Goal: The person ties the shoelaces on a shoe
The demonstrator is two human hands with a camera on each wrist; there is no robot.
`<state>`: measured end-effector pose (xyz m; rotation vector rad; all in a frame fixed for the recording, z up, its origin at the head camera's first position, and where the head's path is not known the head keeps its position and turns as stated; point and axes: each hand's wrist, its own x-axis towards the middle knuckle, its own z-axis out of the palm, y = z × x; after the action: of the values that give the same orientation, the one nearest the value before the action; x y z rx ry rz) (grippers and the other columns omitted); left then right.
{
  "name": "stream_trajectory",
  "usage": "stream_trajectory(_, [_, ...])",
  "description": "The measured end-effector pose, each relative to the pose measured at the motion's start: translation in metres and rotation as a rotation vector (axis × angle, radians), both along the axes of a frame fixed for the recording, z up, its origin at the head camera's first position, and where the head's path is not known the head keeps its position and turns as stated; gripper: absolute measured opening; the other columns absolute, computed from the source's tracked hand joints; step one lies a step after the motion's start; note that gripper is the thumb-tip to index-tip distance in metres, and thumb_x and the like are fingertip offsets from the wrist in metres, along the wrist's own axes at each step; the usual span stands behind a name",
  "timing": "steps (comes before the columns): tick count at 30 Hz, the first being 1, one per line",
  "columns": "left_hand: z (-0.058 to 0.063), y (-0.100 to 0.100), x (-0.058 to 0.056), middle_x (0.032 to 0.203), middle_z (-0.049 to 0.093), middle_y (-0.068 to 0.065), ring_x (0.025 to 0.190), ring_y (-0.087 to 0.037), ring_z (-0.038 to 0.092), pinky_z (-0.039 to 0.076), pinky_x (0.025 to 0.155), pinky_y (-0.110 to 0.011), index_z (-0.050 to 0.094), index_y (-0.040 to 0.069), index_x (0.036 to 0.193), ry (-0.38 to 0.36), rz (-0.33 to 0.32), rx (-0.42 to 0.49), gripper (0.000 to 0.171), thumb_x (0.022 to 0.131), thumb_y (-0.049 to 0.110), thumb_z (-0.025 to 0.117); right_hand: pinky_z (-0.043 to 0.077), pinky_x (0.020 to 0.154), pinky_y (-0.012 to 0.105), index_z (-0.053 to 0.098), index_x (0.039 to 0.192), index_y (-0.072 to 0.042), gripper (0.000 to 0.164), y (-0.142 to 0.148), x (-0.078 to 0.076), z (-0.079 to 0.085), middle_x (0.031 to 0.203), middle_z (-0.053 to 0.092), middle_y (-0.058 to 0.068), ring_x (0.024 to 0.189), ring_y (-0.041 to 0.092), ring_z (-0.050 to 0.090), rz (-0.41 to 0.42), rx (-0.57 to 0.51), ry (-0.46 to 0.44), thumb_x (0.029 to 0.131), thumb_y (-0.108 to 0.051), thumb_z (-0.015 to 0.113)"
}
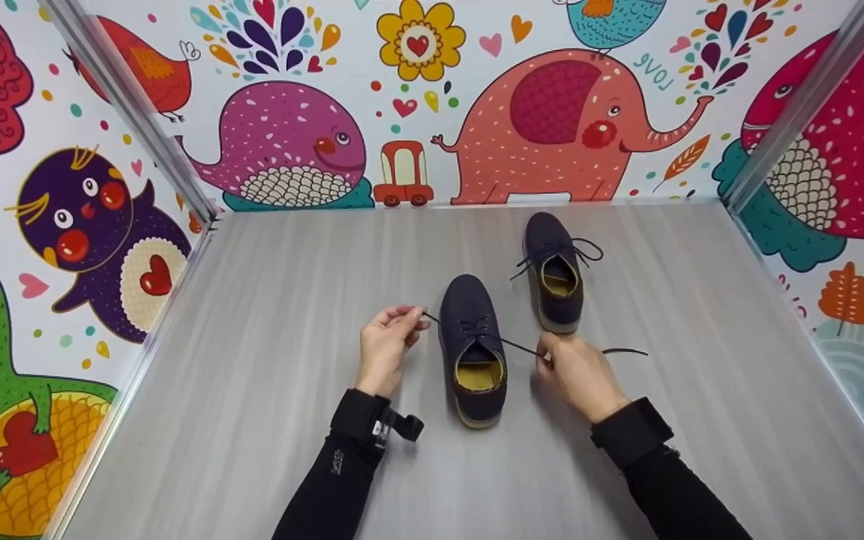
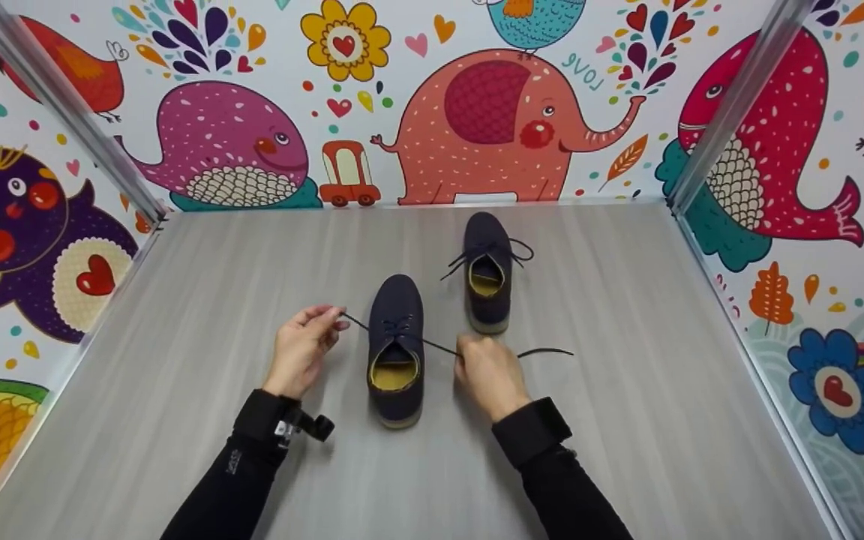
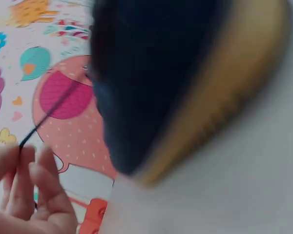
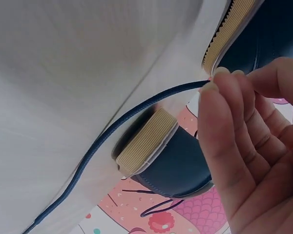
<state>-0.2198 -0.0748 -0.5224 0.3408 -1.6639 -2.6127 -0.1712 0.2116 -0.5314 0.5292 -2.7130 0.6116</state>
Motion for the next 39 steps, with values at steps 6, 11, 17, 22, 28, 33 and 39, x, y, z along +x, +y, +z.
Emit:
stream_trajectory(6, [0.021, -0.002, -0.02, 0.094, 0.071, -0.007, 0.073, -0.015, 0.065, 0.047, 0.061, -0.02, 0.043, 0.007, 0.094, -0.067, 0.003, 0.228, 0.023, 0.094, -0.003, 0.063, 0.048, 0.05, 0.044, 0.059, 0.077, -0.011, 0.015, 0.003, 0.005, -0.002, 0.066, 0.064, 0.003, 0.057, 0.027, 0.062, -0.024, 0.011, 0.016, 0.077, -0.001, 0.069])
stream_trajectory(11, [0.046, 0.0, -0.045, 0.092, 0.071, -0.009, 0.071, -0.014, 0.065, 0.047, 0.061, -0.02, 0.052, 0.002, 0.1, 0.023, -0.015, 0.026, 0.018, 0.092, 0.0, 0.068, 0.048, 0.052, 0.044, 0.061, 0.077, -0.011, 0.012, 0.003, 0.009, 0.0, 0.066, 0.064, 0.002, 0.058, 0.028, 0.063, -0.028, 0.011, -0.019, 0.078, -0.004, 0.069])
stream_trajectory(17, [0.06, 0.027, -0.072, 0.103, 0.072, -0.015, 0.074, -0.015, 0.066, 0.051, 0.07, -0.025, 0.063, -0.007, 0.117, 0.101, -0.162, -0.305, 0.03, 0.091, 0.003, 0.071, 0.047, 0.052, 0.043, 0.061, 0.079, -0.011, 0.009, 0.002, 0.012, 0.004, 0.065, 0.063, 0.002, 0.058, 0.027, 0.063, -0.041, 0.007, -0.039, 0.08, -0.004, 0.067])
stream_trajectory(22, [0.04, 0.035, -0.069, 0.121, 0.066, -0.02, 0.105, -0.026, 0.065, 0.051, 0.091, -0.035, 0.059, -0.006, 0.129, 0.041, -0.282, -0.621, 0.042, 0.094, 0.014, 0.069, 0.048, 0.051, 0.044, 0.064, 0.083, -0.01, 0.012, 0.005, 0.014, 0.003, 0.063, 0.062, 0.003, 0.057, 0.029, 0.062, -0.078, -0.005, -0.01, 0.08, -0.002, 0.072])
stream_trajectory(28, [0.012, 0.027, -0.041, 0.105, 0.066, -0.012, 0.092, -0.025, 0.062, 0.051, 0.079, -0.036, 0.067, 0.001, 0.112, -0.065, -0.316, -0.884, 0.042, 0.095, 0.039, 0.066, 0.047, 0.051, 0.042, 0.064, 0.095, -0.007, 0.018, 0.008, 0.016, -0.003, 0.061, 0.06, 0.002, 0.052, 0.024, 0.059, -0.118, -0.064, 0.005, 0.082, -0.001, 0.074])
stream_trajectory(33, [0.004, 0.026, -0.019, 0.091, 0.064, -0.007, 0.075, -0.019, 0.057, 0.047, 0.062, -0.029, 0.069, 0.004, 0.098, -0.097, -0.395, -0.896, 0.042, 0.092, 0.045, 0.068, 0.046, 0.051, 0.033, 0.066, 0.089, -0.008, 0.005, -0.003, 0.018, -0.008, 0.059, 0.059, -0.004, 0.05, 0.012, 0.054, -0.162, -0.289, -0.162, 0.09, -0.007, 0.071])
stream_trajectory(39, [-0.001, 0.025, -0.006, 0.068, 0.052, 0.002, 0.057, -0.012, 0.047, 0.037, 0.048, -0.025, 0.068, 0.005, 0.082, -0.086, -0.385, -0.824, 0.033, 0.092, 0.036, 0.07, 0.045, 0.043, 0.026, 0.071, 0.104, 0.002, 0.034, -0.029, 0.01, -0.016, 0.058, 0.057, 0.003, 0.045, 0.012, 0.052, -0.198, -0.905, -0.733, 0.102, -0.03, 0.057])
